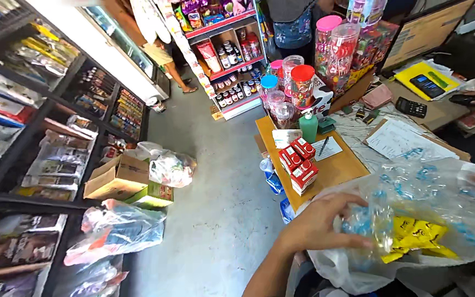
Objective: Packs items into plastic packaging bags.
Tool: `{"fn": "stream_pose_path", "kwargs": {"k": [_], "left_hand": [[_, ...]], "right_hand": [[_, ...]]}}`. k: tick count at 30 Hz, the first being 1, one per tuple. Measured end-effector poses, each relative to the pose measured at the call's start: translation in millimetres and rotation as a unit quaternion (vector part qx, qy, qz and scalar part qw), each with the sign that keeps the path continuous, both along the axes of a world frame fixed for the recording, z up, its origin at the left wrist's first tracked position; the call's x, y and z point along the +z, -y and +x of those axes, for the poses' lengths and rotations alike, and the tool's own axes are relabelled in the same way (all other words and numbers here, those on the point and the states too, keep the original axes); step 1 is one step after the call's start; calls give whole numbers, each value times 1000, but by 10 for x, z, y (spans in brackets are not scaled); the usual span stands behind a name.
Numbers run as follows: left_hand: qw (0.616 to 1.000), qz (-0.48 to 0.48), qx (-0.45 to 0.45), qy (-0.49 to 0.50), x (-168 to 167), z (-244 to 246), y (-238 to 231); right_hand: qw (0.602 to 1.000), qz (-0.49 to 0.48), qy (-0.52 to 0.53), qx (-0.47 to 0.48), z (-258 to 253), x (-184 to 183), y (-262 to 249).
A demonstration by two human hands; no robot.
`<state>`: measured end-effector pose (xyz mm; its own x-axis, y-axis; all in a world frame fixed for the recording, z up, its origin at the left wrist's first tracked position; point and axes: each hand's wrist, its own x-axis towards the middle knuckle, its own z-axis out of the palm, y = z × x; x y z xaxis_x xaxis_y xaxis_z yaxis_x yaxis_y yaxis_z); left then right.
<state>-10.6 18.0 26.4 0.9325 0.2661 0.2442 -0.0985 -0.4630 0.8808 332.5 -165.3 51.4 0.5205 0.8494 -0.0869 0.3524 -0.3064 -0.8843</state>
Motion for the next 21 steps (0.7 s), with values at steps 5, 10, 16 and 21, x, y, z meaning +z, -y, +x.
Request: {"fn": "stream_pose_path", "kwargs": {"k": [5, 10, 16, 21], "left_hand": [[976, -66, -189, -84, -56, -236, -244], [997, -14, -70, -3, 104, -9, -450], [996, -88, 31, 12, 46, 925, -461], [990, 3, -126, -56, 224, 1258, -99]], "right_hand": [[997, -18, -71, -3, -155, 0, -105], [994, -36, -87, 49, -102, -134, -139], [989, -55, -50, 126, -50, -174, -153], [989, -29, -32, 144, 99, -248, -47]]}}
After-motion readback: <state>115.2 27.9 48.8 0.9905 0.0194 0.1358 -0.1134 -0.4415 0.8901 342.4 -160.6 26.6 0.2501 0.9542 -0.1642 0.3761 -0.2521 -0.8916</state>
